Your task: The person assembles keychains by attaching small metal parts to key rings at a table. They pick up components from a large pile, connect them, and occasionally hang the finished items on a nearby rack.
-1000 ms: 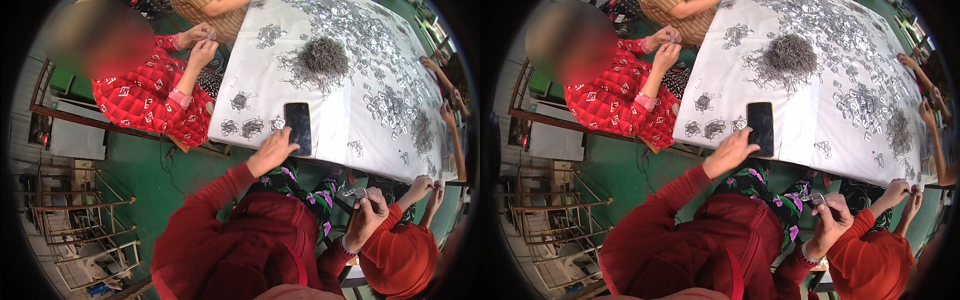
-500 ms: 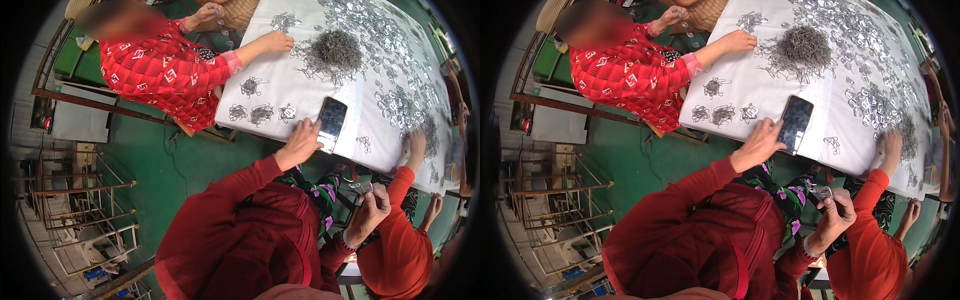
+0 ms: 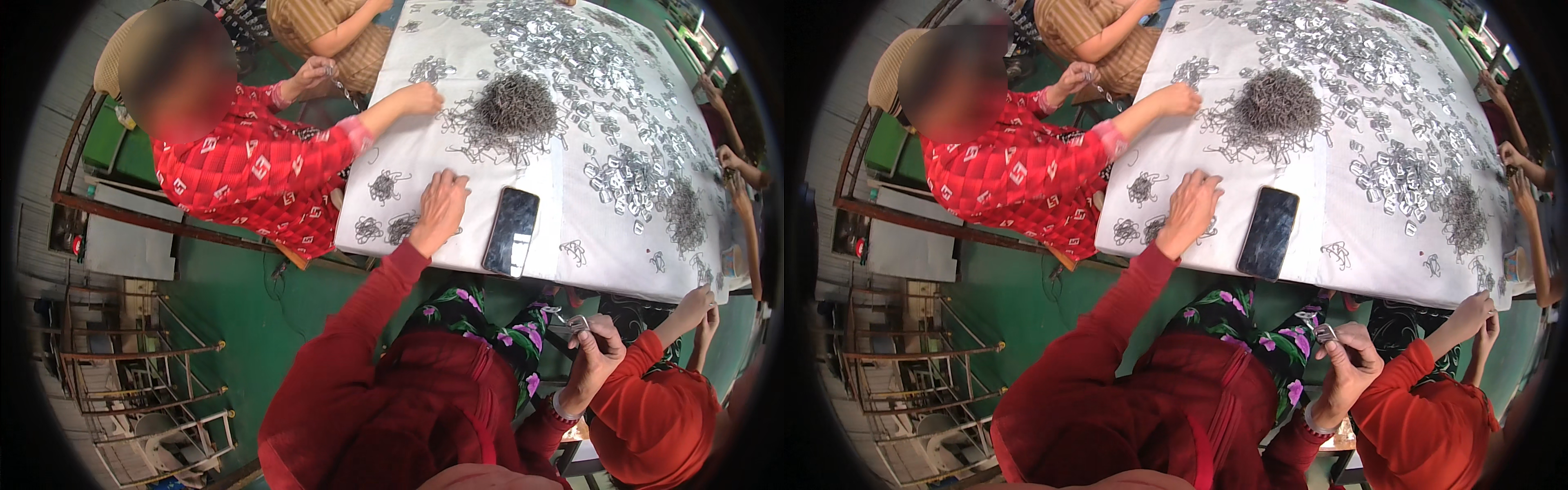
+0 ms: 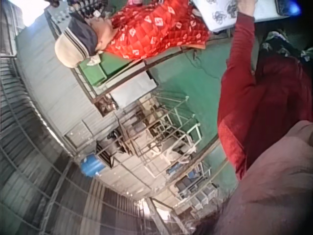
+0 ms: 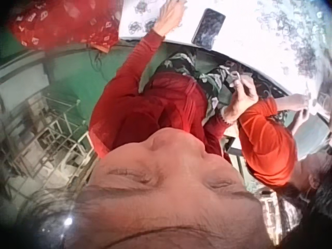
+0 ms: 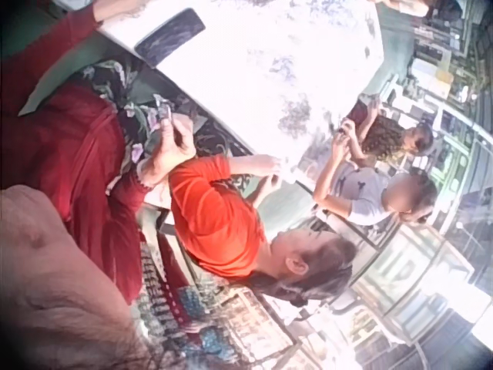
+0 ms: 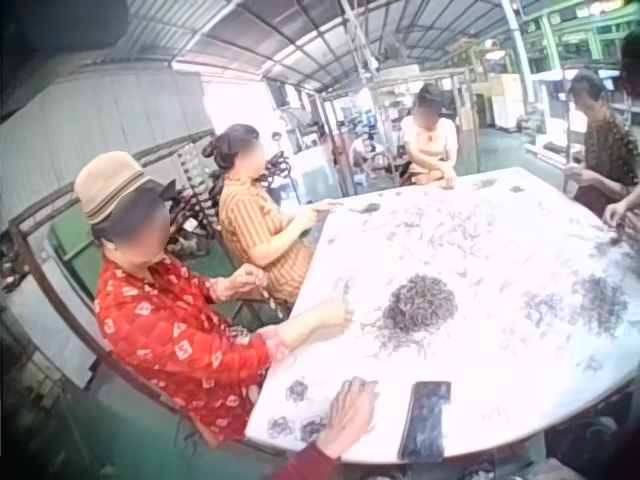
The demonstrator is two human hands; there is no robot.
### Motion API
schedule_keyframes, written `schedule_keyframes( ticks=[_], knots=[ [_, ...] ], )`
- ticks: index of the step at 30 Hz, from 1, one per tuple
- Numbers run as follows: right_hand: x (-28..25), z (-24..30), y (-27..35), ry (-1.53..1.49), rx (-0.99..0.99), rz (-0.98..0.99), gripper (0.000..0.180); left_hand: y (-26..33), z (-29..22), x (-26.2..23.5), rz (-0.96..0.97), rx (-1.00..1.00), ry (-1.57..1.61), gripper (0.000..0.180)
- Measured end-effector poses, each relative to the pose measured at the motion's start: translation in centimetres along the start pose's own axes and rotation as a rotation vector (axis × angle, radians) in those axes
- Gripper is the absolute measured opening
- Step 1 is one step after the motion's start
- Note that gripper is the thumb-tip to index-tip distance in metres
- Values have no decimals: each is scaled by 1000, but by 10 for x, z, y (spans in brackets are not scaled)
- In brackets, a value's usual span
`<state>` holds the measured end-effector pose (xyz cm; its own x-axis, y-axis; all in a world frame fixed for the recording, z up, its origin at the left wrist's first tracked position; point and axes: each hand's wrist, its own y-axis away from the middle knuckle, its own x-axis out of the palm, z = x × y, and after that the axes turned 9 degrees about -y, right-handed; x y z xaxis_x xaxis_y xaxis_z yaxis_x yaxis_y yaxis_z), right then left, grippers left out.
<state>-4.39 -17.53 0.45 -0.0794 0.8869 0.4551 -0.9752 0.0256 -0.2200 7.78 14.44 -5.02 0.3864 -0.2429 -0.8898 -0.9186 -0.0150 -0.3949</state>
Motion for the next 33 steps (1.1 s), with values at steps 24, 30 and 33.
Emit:
schedule_keyframes(
  ticks=[24, 30, 33],
  knots=[
    [8, -3, -10, 46, 41, -106, 15, -59, -19, 21, 213, -207, 894, 11],
    [30, 4, -12, 197, 223, -397, 22, 10, -130, -77, 390, 191, 1132, 9],
    [26, -3, -13, 142, 188, -359, 14, 27, -151, -71, 203, 397, 1054, 10]
  ],
)
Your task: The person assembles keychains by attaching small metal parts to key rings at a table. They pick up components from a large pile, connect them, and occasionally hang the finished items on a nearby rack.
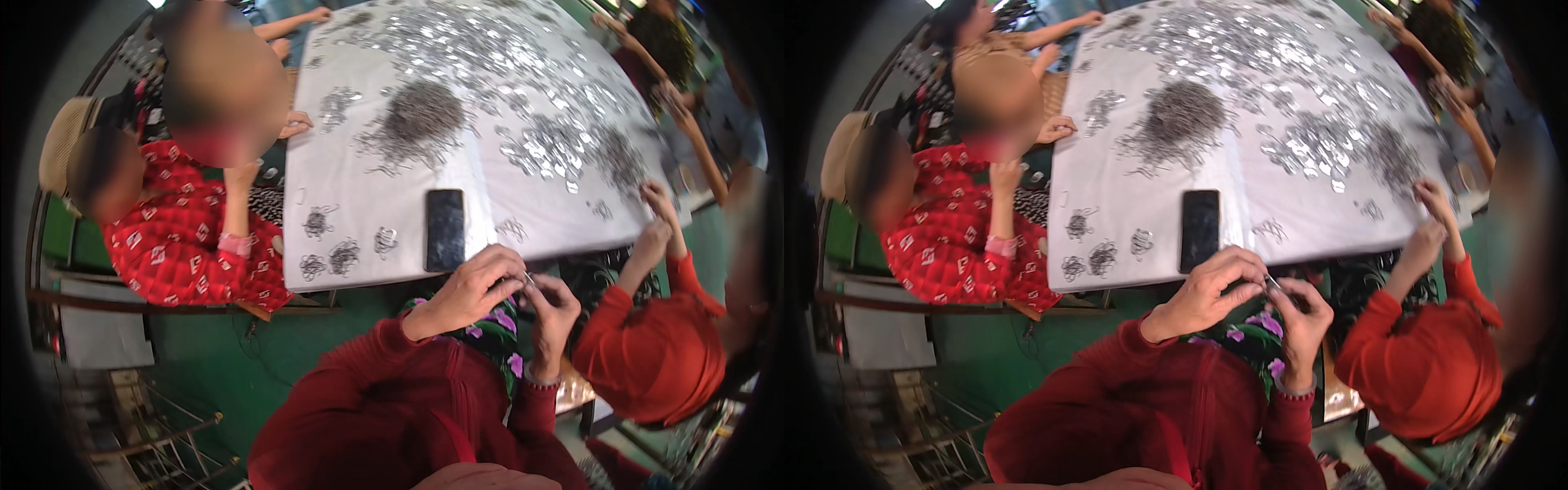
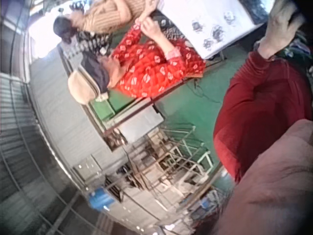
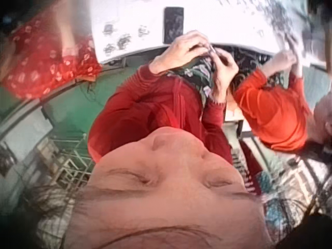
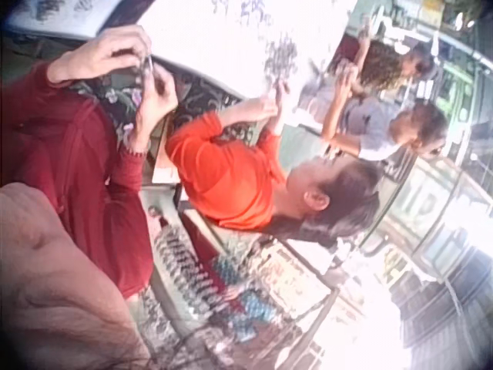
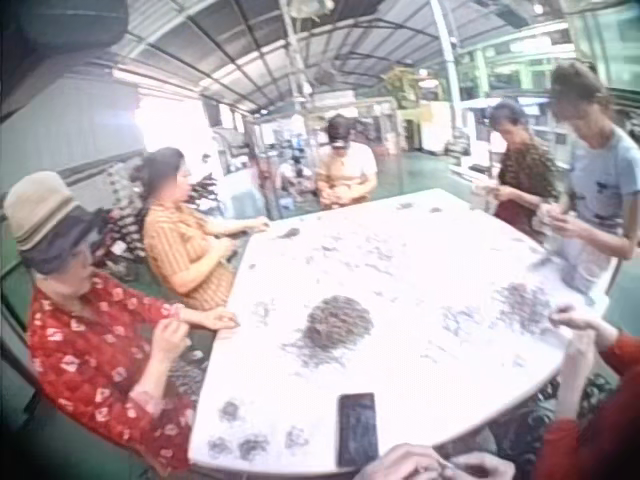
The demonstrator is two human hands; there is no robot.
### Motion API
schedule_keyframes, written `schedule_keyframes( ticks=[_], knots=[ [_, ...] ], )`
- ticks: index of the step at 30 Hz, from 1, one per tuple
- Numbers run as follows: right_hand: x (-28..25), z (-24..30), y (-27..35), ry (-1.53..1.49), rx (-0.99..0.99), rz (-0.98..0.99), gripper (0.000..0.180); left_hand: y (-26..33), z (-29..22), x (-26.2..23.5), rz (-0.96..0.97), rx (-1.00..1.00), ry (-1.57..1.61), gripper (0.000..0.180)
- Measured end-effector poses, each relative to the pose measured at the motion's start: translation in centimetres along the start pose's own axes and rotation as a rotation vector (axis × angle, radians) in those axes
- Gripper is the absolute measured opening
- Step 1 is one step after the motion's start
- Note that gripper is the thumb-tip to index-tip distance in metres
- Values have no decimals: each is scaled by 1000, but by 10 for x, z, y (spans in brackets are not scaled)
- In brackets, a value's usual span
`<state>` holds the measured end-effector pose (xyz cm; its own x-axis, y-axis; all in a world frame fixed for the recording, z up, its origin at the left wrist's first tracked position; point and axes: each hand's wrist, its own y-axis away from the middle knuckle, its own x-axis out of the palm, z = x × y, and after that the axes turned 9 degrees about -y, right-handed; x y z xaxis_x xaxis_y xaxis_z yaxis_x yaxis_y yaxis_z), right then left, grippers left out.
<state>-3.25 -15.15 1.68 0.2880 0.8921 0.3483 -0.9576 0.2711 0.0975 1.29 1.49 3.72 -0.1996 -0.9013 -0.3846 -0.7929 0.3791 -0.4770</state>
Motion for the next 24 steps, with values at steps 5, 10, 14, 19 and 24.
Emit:
schedule_keyframes(
  ticks=[5, 10, 14, 19, 24],
  knots=[
    [-7, -5, 3, -29, -127, 34, 12, 3, 4, 20, 63, -8, -123, 13],
    [1, -2, 4, 85, -183, 139, 13, 0, 8, 21, 46, -39, -69, 14],
    [-14, 7, -14, 103, -161, 214, 12, 4, 14, 22, 72, -165, 21, 10],
    [-20, 0, -93, 363, -197, -30, 18, 12, 24, 24, 50, -214, 28, 7],
    [-31, -71, -225, 923, -623, 5, 30, 16, 27, 31, 17, -217, 9, 9]
  ],
)
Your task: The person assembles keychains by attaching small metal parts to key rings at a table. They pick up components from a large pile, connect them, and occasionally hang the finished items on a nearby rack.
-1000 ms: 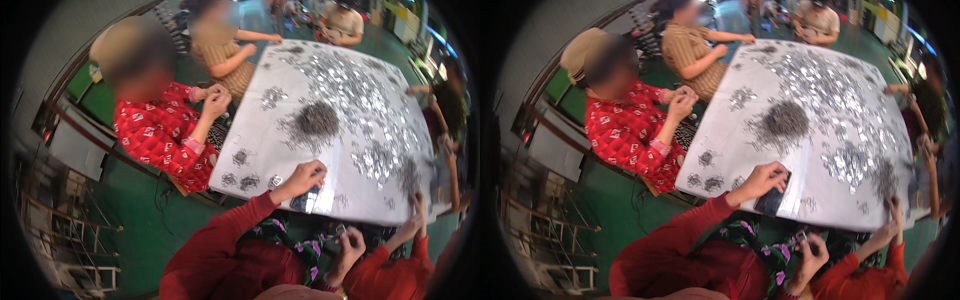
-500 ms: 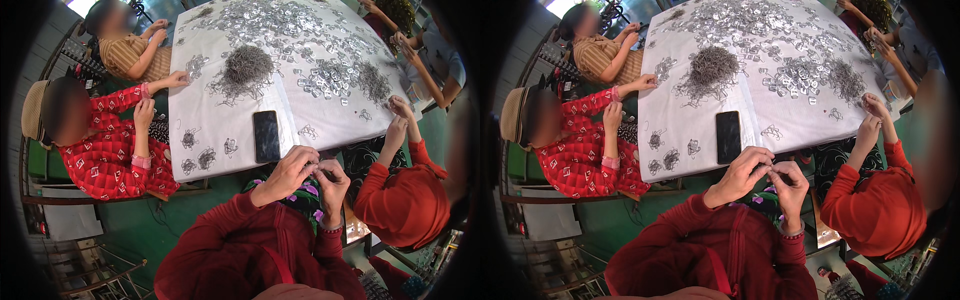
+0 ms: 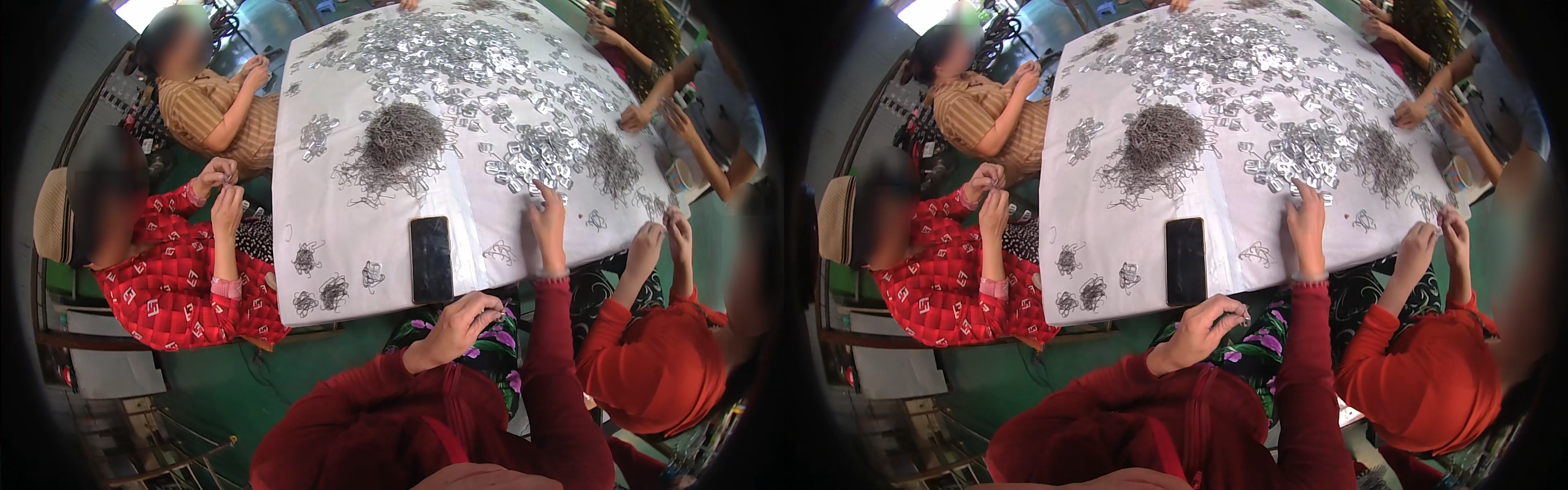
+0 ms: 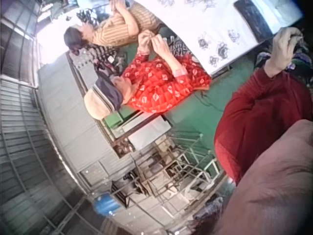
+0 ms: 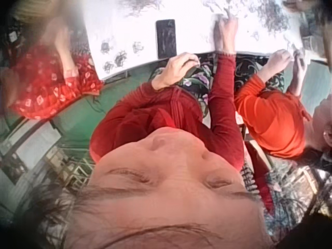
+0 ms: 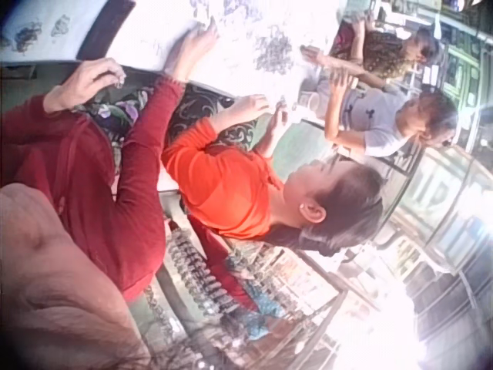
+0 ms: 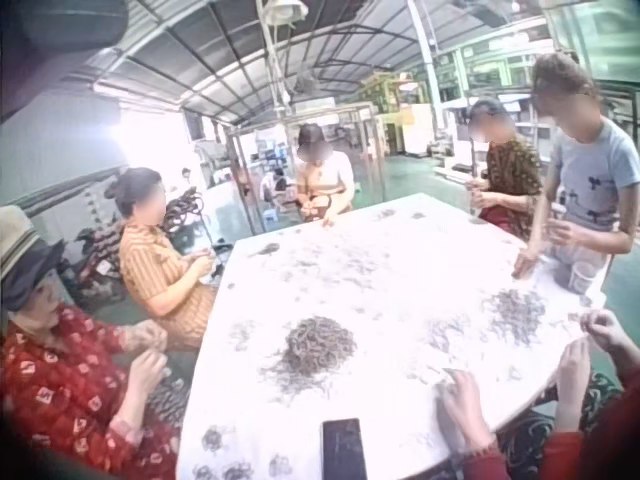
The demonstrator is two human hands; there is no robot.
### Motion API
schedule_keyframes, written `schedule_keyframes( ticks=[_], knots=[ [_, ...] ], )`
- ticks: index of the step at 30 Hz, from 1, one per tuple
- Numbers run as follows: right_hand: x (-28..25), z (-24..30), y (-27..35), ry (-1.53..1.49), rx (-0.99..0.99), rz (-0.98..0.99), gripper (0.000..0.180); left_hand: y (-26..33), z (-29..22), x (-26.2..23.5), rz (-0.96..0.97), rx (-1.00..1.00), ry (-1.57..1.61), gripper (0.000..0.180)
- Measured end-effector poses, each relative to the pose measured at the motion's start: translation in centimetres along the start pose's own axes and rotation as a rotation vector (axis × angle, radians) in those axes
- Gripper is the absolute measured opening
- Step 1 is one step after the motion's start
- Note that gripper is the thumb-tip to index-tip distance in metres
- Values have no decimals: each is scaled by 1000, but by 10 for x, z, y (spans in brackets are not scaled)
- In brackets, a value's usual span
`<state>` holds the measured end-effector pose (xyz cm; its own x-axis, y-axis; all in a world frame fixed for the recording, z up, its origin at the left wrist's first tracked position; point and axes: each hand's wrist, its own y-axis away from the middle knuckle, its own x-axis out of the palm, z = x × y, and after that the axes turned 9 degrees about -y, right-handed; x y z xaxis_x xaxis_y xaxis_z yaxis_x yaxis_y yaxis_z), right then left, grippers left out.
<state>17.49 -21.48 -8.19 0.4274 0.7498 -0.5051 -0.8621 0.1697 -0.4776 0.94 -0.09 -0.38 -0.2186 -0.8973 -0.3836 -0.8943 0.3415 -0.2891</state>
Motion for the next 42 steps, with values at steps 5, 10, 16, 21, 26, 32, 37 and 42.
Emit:
schedule_keyframes(
  ticks=[5, 10, 16, 21, 26, 32, 37, 42],
  knots=[
    [19, -50, -17, 274, -51, -34, 28, 2, 1, -2, 40, 16, 64, 10],
    [-22, 23, 20, -845, 507, -68, 24, 2, 5, 0, -36, 96, 53, 9],
    [-79, 144, 99, -613, 383, 33, 15, -9, 2, 0, -130, 189, 0, 10],
    [-93, 156, 118, -784, 263, 60, 16, -13, -3, 1, -126, 250, -45, 13],
    [-82, 143, 122, -979, 366, 2, 16, -5, 3, 3, -109, 225, -127, 13],
    [-75, 131, 132, -1262, 496, 58, 15, 6, 20, -10, -13, 186, -73, 25],
    [-81, 127, 133, -1220, 499, 50, 17, -45, 91, -91, -251, -102, -514, 21],
    [-86, 123, 126, -1209, 474, 85, 18, -77, 177, -152, -307, -257, -1008, 16]
  ],
)
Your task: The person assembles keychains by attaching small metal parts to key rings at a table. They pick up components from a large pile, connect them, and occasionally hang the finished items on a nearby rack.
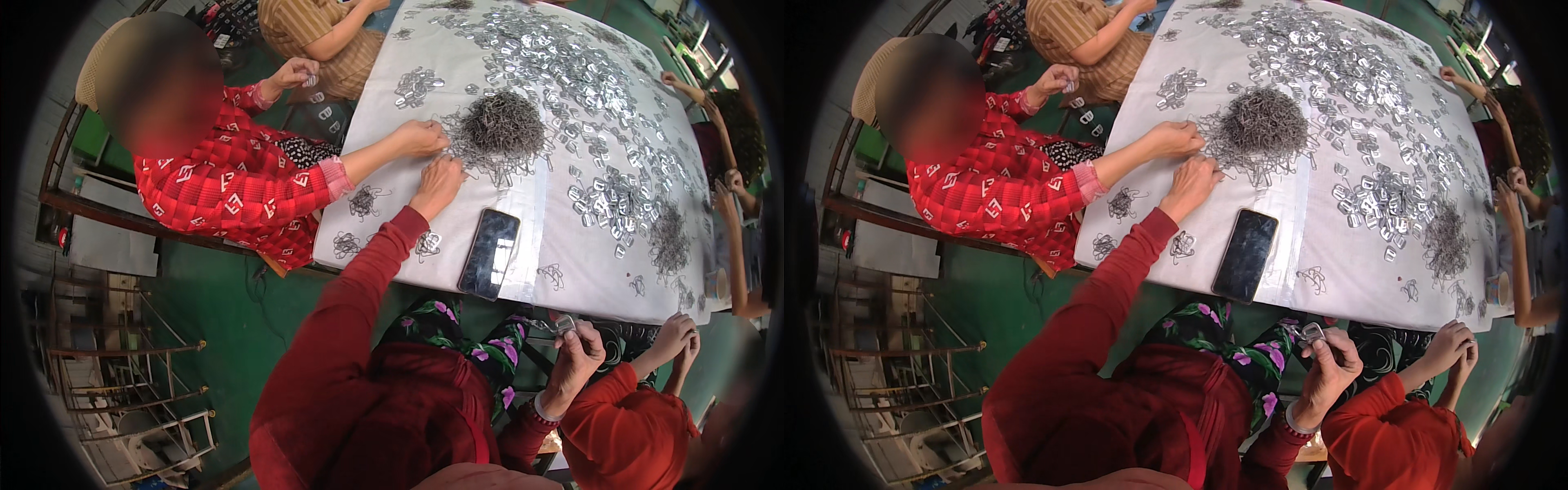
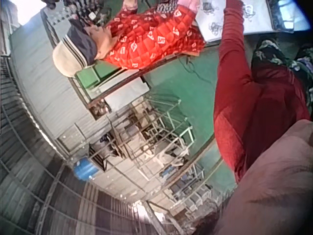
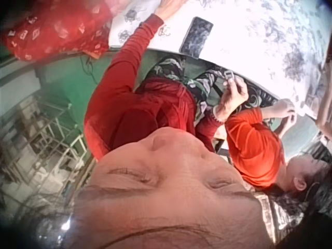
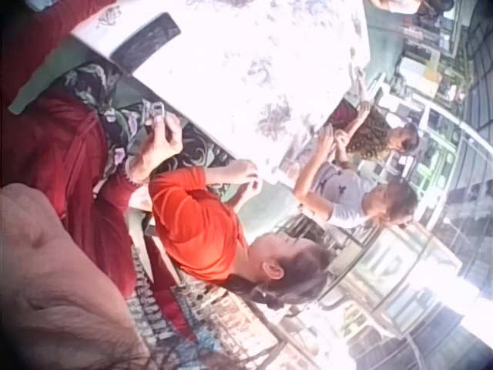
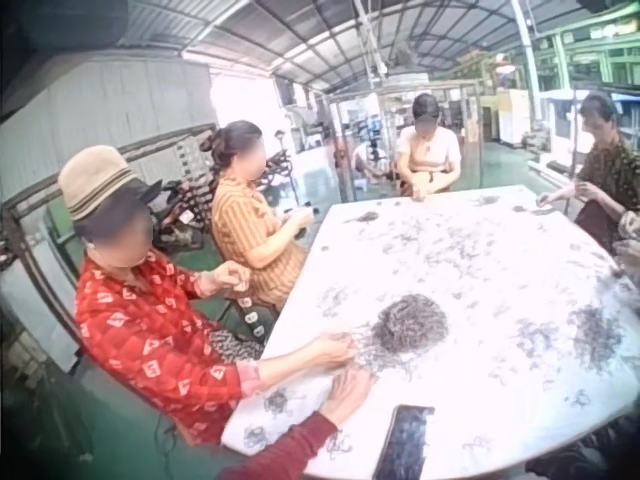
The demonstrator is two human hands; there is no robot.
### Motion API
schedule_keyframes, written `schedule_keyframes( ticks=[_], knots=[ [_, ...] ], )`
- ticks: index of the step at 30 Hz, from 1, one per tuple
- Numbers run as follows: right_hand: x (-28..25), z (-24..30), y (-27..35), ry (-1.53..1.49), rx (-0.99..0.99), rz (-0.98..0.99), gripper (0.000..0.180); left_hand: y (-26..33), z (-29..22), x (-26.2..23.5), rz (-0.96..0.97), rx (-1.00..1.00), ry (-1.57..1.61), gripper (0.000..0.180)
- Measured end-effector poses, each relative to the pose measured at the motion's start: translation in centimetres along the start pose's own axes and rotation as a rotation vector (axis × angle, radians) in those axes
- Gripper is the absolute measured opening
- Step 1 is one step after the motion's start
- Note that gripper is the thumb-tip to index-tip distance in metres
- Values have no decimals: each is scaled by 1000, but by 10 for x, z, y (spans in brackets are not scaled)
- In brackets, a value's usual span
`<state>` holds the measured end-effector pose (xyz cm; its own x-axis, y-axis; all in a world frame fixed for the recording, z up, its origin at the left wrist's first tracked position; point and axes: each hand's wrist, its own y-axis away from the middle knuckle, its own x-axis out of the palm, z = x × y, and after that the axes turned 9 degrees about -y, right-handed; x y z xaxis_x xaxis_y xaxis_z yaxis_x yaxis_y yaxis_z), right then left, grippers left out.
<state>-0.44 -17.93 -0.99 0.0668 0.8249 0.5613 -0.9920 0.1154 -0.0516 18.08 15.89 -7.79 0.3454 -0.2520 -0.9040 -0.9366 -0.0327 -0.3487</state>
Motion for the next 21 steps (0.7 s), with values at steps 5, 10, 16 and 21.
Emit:
schedule_keyframes(
  ticks=[5, 10, 16, 21],
  knots=[
    [1, 5, 1, -16, -9, -3, 20, -6, -1, 3, 83, 22, -36, 12],
    [2, 12, 9, 16, -28, 28, 18, -9, -14, -24, -80, 89, 228, 11],
    [15, 15, 25, 98, 36, -144, 18, 32, -84, -52, 180, 122, 576, 18],
    [19, 8, 28, 56, 28, -57, 14, 69, -129, -44, 312, 261, 791, 18]
  ],
)
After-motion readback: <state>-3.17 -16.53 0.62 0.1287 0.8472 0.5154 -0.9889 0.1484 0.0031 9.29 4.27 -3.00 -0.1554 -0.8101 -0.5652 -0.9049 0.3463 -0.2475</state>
